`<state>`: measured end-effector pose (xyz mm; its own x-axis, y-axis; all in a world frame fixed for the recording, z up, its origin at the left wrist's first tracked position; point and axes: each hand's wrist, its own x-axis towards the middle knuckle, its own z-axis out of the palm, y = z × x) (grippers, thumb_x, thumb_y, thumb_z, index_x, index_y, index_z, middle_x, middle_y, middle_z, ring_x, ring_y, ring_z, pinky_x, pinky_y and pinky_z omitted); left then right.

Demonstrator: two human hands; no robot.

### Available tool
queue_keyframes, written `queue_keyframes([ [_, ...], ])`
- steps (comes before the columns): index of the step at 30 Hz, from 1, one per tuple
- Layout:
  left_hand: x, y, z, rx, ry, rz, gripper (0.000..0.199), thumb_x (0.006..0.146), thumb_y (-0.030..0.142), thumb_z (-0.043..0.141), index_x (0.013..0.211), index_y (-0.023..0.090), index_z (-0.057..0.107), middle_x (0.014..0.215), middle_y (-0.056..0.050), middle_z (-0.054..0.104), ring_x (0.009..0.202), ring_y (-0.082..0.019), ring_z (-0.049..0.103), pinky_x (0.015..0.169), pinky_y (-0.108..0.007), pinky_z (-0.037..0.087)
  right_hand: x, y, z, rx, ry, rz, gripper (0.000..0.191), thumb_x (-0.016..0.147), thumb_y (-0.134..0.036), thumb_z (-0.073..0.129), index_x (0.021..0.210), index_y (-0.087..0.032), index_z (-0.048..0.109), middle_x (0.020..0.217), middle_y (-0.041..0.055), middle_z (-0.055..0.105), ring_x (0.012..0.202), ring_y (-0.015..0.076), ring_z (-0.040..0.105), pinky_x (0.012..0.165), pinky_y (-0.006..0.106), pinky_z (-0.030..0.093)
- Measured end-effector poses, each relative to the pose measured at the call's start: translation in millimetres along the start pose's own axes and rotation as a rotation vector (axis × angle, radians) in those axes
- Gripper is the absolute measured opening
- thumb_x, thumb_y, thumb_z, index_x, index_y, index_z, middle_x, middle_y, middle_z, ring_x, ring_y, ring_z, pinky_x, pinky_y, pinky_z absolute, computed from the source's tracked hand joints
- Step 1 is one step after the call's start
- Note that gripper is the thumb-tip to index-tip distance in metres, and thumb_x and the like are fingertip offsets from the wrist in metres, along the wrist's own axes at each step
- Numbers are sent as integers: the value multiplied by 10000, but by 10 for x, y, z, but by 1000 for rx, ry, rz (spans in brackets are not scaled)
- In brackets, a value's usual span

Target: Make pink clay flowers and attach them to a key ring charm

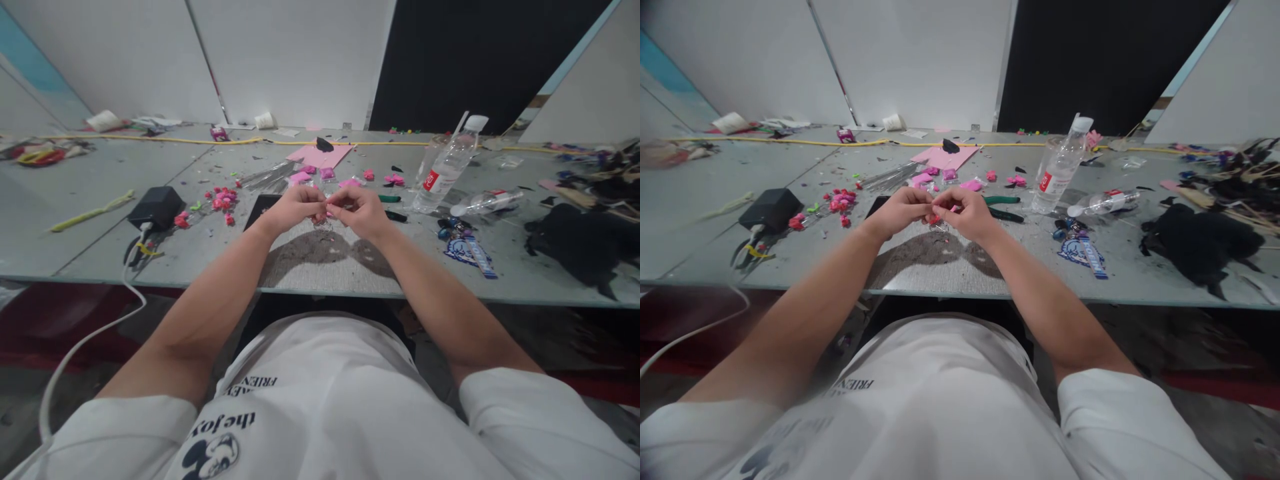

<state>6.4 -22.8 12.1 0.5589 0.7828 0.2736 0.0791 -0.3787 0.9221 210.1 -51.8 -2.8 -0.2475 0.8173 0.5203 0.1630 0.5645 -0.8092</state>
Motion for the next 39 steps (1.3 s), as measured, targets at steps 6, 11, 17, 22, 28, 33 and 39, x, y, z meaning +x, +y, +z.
queue_keyframes([
  [6, 33, -28, -19, -107, -2, -14, 174, 820, 227, 780, 695, 163, 678, 613, -11, 630, 580, -111, 582, 622, -287, 491, 3, 47, -18, 47, -17, -62, 145, 869, -339, 822, 946, -221, 786, 909, 25, 735, 650, 118, 619, 599, 300, 522],
  [11, 51, -55, -27, -191, -19, -23, 180, 780, 242, 810, 675, 169, 684, 592, -12, 618, 568, -111, 566, 590, -276, 478, 11, 54, -20, 55, -32, -67, 198, 908, -416, 802, 961, -225, 805, 939, 26, 731, 607, 106, 604, 566, 302, 524],
  [17, 43, -70, -20, -219, -65, 10, 140, 749, 226, 823, 669, 167, 724, 564, -12, 618, 561, -106, 554, 582, -270, 435, 11, 55, -5, 80, -28, 10, 297, 828, -477, 888, 917, -224, 760, 811, 2, 720, 633, 118, 608, 583, 284, 511],
  [22, 19, -59, -22, -151, -85, 10, 182, 768, 291, 835, 680, 170, 731, 559, -12, 614, 546, -105, 527, 556, -270, 396, 36, 15, -25, 214, -93, 147, 450, 702, -564, 962, 865, -220, 722, 701, -8, 708, 582, 127, 591, 507, 267, 463],
  [28, -7, -57, -23, -48, -114, 37, 234, 798, 334, 846, 697, 167, 716, 575, -8, 619, 556, -104, 532, 579, -275, 399, 26, -71, -78, 466, -245, 490, 512, 603, -448, 1048, 832, -223, 650, 715, -35, 683, 648, 124, 611, 529, 236, 402],
  [33, 3, -65, -10, -114, -104, 40, 194, 834, 306, 803, 732, 170, 709, 596, -2, 615, 560, -107, 538, 584, -271, 415, 35, -95, -127, 609, -299, 517, 606, 568, -521, 1066, 793, -211, 596, 737, -54, 604, 641, 90, 534, 550, 231, 373],
  [39, 52, -118, -41, 336, -204, 141, 121, 800, 297, 817, 838, 183, 805, 708, -26, 688, 631, -132, 576, 628, -270, 445, 86, -95, -203, 580, -178, 307, 706, 622, -717, 975, 789, -250, 473, 755, -71, 445, 654, 102, 468, 573, 259, 358],
])
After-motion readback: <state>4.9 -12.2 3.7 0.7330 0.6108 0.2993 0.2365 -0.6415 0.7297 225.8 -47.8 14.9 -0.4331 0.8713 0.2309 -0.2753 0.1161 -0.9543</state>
